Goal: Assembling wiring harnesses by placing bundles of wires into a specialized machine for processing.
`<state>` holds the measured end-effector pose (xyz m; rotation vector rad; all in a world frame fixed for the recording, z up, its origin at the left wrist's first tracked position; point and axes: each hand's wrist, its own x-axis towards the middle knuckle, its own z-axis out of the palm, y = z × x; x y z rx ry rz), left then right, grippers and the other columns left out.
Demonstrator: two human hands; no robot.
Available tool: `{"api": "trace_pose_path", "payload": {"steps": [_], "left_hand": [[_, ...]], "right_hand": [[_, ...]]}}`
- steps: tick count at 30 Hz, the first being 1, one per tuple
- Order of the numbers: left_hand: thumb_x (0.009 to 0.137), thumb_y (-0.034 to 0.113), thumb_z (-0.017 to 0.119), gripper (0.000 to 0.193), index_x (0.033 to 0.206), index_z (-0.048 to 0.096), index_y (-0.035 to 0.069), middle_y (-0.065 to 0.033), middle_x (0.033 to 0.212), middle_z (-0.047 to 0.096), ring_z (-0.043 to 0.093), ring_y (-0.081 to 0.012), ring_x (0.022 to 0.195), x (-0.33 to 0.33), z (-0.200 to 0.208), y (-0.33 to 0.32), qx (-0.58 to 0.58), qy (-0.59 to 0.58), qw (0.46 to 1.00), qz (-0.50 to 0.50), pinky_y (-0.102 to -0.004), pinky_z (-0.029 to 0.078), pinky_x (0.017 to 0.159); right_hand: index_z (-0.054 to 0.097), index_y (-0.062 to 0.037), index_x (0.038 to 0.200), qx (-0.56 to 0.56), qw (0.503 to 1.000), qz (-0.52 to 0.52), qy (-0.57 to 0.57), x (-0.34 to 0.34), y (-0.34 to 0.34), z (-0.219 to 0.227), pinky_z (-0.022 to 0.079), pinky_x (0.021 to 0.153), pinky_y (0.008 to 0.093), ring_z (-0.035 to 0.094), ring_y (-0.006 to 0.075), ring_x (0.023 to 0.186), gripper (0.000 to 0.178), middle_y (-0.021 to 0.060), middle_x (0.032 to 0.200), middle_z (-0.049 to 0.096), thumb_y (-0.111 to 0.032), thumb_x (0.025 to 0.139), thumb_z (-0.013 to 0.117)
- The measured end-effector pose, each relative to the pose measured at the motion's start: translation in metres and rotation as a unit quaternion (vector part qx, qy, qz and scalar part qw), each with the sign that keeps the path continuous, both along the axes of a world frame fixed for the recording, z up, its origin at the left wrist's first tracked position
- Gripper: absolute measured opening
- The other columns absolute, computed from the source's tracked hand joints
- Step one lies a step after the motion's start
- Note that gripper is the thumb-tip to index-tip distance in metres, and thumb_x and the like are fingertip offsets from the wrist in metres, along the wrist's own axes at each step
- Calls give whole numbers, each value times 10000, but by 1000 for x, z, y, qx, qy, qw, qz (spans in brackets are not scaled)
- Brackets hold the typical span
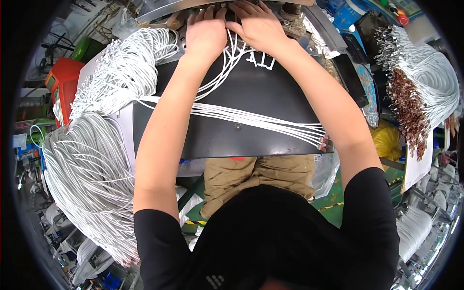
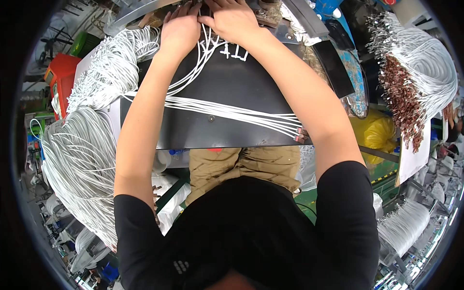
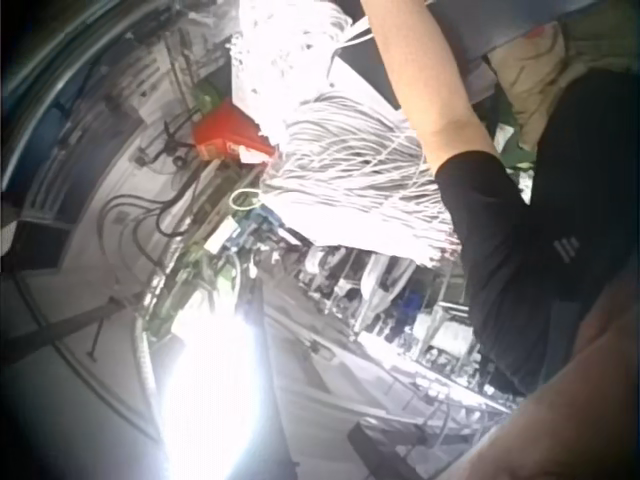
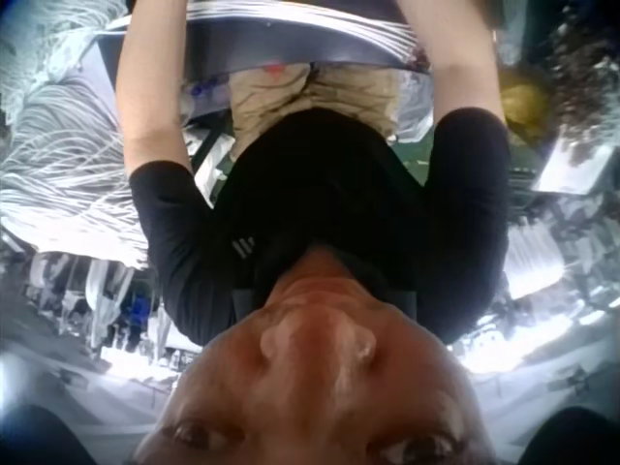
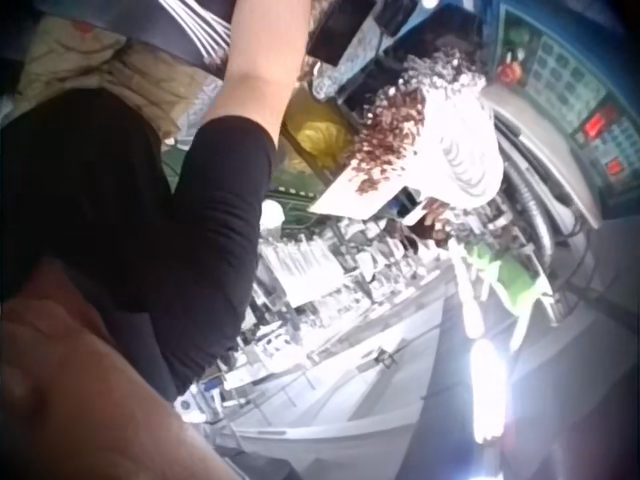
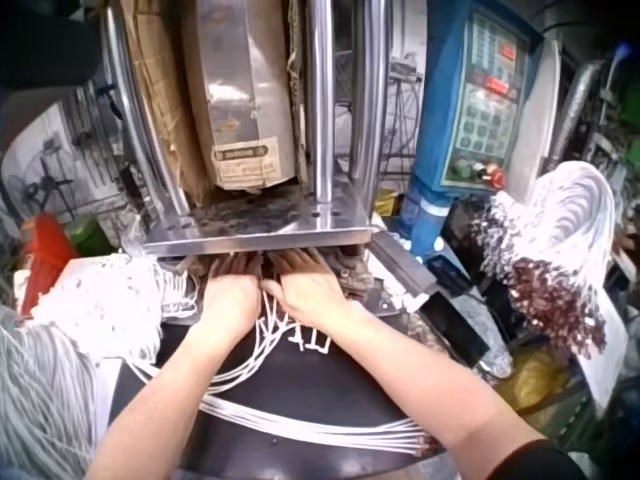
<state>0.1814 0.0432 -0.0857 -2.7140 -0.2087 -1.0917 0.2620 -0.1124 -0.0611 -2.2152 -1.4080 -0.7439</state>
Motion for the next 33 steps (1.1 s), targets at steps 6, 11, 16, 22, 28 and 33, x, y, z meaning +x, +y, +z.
{"api": "trace_pose_path", "payload": {"steps": [6, 11, 16, 22, 28, 33], "left_hand": [[932, 212, 528, 403, 1329, 574, 164, -93, 1363, 582, 556, -296, 1262, -3, 9, -11, -62, 104, 988, 97, -606, 329, 1120], [930, 196, 544, 406, 1333, 576, 162, -96, 1340, 587, 552, -308, 1261, 0, 15, -18, -88, 58, 991, 77, -597, 337, 1114], [938, 157, 568, 384, 1321, 575, 125, -108, 1336, 580, 531, -341, 1271, -42, 6, -9, -129, -71, 988, -40, -519, 391, 1081], [1040, 227, 554, 318, 895, 673, -30, -97, 836, 684, 648, -154, 756, -271, 32, -100, -810, 165, 498, -263, -308, 521, 758], [1025, 290, 576, 305, 912, 634, 12, -92, 799, 675, 650, -202, 707, -371, -63, -127, -936, -110, 333, -31, -333, 511, 651], [1042, 251, 558, 285, 887, 636, 25, -83, 817, 689, 661, -177, 734, -349, -81, -105, -895, -223, 387, 18, -302, 530, 712]], "right_hand": [[659, -30, 1189, -16, 997, -65, -27, -19, 0, 5, 457, 983, 424, 599, 336, 1081, 331, 171, 1110, 660, -263, 969, 576], [659, -62, 1241, -61, 992, -115, -2, -4, 5, -6, 499, 946, 435, 620, 361, 1037, 338, 181, 1065, 670, -211, 946, 593], [635, -74, 1287, 24, 989, -15, 144, -23, -27, 6, 522, 888, 375, 649, 317, 1017, 377, 164, 1055, 668, -246, 951, 635], [668, -13, 984, 385, 867, -159, 275, -79, -250, 4, 451, 654, 226, 570, 93, 746, 235, 17, 870, 638, -170, 1053, 507], [620, 13, 809, 25, 876, -156, 455, -220, -346, -97, 446, 593, 285, 569, 133, 672, 149, 55, 744, 631, -49, 935, 572], [694, 13, 875, 130, 720, -172, 659, -247, -258, -78, 493, 602, 267, 654, 119, 662, 186, 70, 744, 698, -85, 967, 566]]}}
